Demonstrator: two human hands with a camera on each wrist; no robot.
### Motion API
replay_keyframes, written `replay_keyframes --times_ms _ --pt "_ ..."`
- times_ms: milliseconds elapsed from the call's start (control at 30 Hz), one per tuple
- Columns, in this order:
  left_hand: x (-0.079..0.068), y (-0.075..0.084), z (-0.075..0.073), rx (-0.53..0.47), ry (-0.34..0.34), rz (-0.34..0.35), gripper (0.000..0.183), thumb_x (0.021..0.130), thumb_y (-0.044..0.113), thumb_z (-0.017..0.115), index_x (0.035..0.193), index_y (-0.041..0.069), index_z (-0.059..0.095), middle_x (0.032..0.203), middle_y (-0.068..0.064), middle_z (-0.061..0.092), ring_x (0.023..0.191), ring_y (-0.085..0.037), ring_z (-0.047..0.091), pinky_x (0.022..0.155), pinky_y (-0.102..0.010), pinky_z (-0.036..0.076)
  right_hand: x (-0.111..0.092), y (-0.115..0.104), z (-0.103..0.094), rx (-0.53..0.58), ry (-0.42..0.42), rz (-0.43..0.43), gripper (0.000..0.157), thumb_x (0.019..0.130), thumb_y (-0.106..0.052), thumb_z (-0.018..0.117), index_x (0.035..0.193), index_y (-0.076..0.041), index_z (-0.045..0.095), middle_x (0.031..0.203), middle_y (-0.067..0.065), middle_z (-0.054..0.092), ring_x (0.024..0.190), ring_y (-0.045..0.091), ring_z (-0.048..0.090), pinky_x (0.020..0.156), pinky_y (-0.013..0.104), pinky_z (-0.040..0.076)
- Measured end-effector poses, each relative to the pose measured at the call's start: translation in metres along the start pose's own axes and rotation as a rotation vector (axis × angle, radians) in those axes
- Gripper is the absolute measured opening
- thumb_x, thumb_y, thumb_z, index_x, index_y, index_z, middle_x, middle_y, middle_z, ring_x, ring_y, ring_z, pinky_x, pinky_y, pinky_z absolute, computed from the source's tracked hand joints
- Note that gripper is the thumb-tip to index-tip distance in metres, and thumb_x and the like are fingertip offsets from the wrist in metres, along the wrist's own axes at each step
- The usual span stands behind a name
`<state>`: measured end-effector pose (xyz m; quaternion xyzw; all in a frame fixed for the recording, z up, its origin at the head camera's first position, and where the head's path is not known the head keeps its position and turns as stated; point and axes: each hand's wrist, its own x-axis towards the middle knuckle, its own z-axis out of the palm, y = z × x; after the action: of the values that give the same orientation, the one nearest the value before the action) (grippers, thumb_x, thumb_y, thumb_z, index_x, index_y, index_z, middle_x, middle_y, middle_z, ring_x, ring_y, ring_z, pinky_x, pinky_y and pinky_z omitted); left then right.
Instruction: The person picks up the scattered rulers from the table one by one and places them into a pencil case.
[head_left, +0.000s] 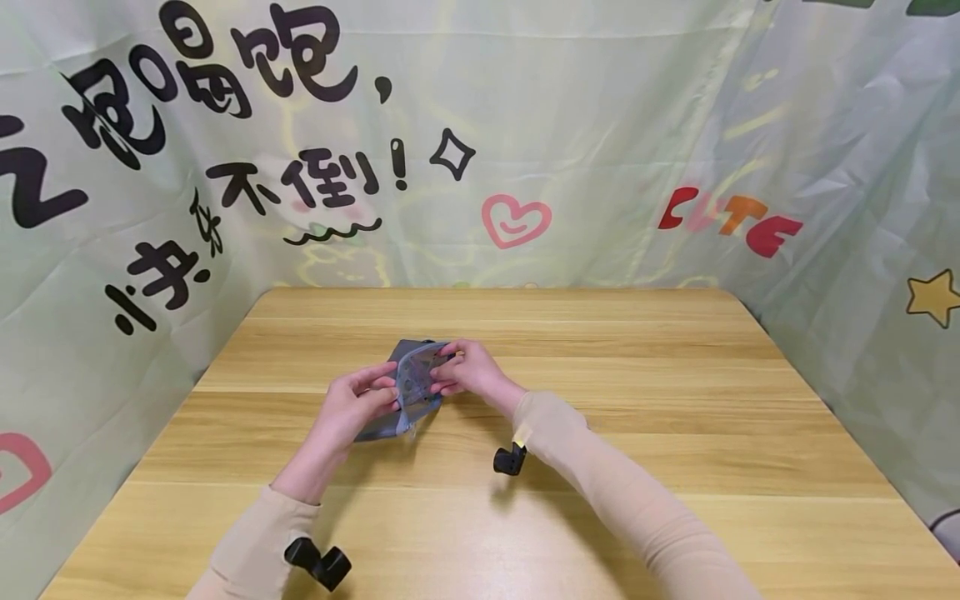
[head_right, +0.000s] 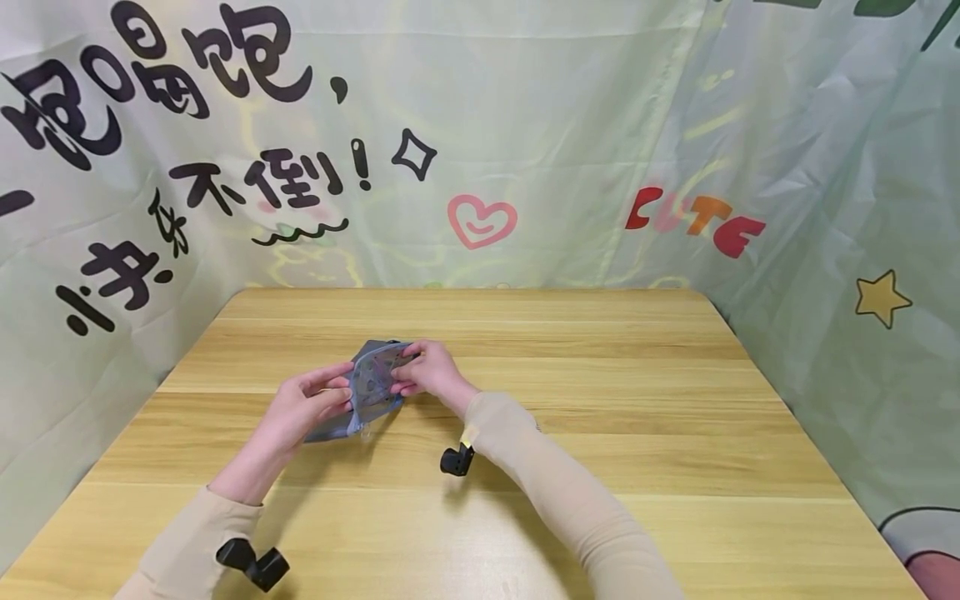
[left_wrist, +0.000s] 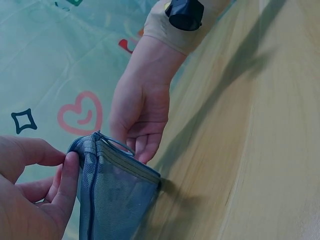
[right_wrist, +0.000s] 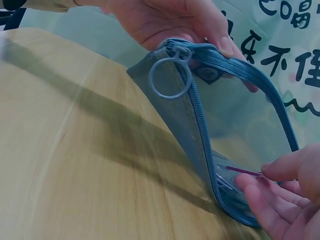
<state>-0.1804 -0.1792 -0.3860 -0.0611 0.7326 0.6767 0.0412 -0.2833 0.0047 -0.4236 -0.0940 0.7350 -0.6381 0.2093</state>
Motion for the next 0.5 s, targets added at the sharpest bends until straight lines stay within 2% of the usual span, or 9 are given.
replay_keyframes --times_ms 233,500 --pt "0.0000 0.0008 0.0000 0.005 0.003 -0.003 0.048 0.093 -0.002 0.057 0.140 -0.005 0.050 0.092 0.007 0.059 0.079 -0.001 0.063 0.078 -0.015 0.060 -0.0029 -0.0026 0.0017 -0.031 -0.028 0.002 0.043 0.088 0.002 0.068 0.126 0.008 0.050 0.098 0.030 0.071 0.077 0.032 0.075 0.071 0.039 0.065" --pt "-0.0010 0.0020 0.0001 0.011 -0.007 0.000 0.048 0.094 0.000 0.057 0.141 -0.004 0.049 0.093 0.007 0.058 0.079 -0.001 0.062 0.079 -0.015 0.060 -0.0074 -0.0054 0.0019 -0.055 -0.047 0.009 0.050 0.087 0.003 0.068 0.133 0.006 0.048 0.103 0.030 0.071 0.084 0.034 0.075 0.076 0.041 0.065"
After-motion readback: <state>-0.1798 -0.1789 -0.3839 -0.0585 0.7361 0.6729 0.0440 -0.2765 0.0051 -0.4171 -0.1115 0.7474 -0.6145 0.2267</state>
